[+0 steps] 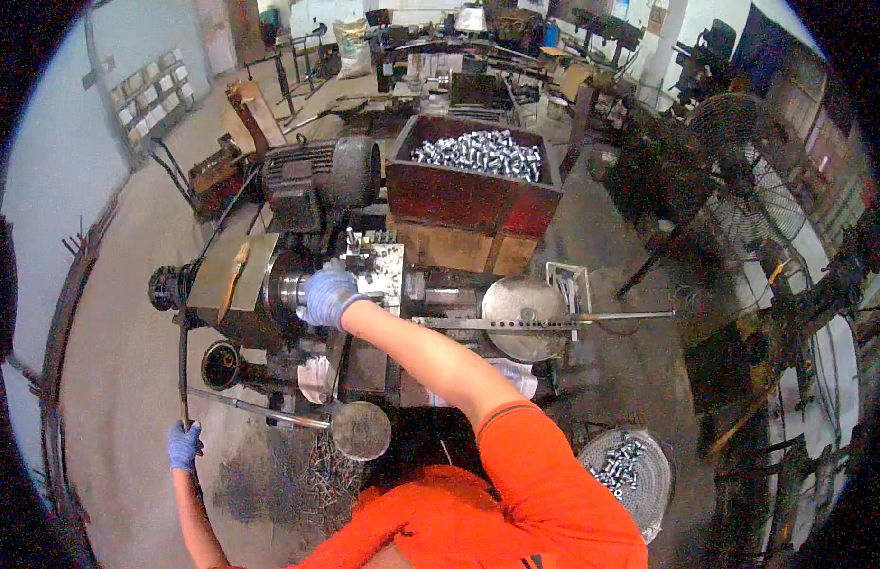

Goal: The person uses a metal lathe to process metal bolts, picking them from a bin, securing them in the machine's chuck, and dropping finished pieces into a separate container.

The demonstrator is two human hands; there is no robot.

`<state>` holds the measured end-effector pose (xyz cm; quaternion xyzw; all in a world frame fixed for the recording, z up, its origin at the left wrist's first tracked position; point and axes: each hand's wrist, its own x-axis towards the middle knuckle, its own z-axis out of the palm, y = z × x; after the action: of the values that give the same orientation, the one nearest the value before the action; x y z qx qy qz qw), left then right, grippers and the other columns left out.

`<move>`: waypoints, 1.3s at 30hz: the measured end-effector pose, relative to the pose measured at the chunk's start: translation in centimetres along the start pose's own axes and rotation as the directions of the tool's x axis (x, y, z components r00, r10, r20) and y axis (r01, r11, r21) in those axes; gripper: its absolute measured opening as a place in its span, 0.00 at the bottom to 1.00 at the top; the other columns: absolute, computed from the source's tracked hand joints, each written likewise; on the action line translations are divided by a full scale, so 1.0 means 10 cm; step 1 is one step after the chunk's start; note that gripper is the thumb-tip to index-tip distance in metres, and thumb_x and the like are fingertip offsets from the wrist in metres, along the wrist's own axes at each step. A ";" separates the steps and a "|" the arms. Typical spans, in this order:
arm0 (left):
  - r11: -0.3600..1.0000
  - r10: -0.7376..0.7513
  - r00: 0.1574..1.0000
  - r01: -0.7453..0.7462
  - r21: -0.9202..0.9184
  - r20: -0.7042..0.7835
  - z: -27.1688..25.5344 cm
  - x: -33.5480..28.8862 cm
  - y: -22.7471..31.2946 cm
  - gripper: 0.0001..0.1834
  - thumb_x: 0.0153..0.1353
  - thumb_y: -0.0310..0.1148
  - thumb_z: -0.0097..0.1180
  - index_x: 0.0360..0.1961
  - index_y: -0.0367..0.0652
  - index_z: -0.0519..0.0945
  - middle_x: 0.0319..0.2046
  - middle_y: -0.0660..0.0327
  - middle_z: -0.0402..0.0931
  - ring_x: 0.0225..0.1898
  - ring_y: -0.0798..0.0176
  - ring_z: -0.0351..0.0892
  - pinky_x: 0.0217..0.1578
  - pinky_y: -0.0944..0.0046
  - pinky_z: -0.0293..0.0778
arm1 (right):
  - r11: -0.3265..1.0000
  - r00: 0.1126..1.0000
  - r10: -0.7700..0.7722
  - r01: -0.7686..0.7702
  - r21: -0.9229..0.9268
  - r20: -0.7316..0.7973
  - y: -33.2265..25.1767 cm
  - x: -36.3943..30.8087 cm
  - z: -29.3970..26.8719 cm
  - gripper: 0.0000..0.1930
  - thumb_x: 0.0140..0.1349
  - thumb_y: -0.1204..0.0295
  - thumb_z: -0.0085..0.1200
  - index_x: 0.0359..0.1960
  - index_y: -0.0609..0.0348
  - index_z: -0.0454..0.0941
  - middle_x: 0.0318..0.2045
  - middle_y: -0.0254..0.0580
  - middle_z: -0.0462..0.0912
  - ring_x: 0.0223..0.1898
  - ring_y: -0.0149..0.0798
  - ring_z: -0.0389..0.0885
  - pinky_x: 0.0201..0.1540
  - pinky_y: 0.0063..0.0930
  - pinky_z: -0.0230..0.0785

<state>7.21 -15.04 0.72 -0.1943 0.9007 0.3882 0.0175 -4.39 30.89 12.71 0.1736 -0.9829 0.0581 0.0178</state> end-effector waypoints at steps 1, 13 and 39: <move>0.997 0.057 0.998 -0.059 -0.050 -0.038 0.01 0.12 -0.06 0.13 0.52 0.37 0.57 0.32 0.38 0.72 0.14 0.59 0.69 0.11 0.67 0.70 0.10 0.66 0.66 | 0.999 0.999 -0.024 0.022 -0.050 -0.027 0.07 0.02 0.05 0.29 0.52 0.44 0.45 0.25 0.63 0.81 0.25 0.53 0.80 0.35 0.50 0.77 0.51 0.38 0.60; 0.994 0.071 0.989 -0.060 0.088 -0.130 0.03 0.05 0.10 0.13 0.51 0.37 0.58 0.29 0.38 0.74 0.14 0.56 0.71 0.11 0.64 0.70 0.12 0.63 0.66 | 0.940 0.840 0.301 -0.340 -0.006 -0.451 1.41 -0.40 -1.10 0.28 0.52 0.44 0.49 0.48 0.48 0.76 0.58 0.55 0.64 0.55 0.55 0.64 0.58 0.43 0.57; 0.992 -0.054 0.993 0.065 -0.111 0.104 0.21 -0.71 0.93 0.28 0.55 0.40 0.59 0.54 0.37 0.69 0.21 0.56 0.77 0.20 0.61 0.72 0.26 0.63 0.73 | -0.041 -0.015 0.978 -0.992 0.120 0.207 1.36 -6.31 1.33 0.26 0.50 0.44 0.49 0.36 0.54 0.82 0.38 0.52 0.80 0.41 0.52 0.77 0.48 0.41 0.67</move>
<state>10.12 -5.40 6.94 -0.2019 0.8687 0.4478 0.0636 49.96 63.39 -5.49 -0.5757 -0.7975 0.1627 -0.0783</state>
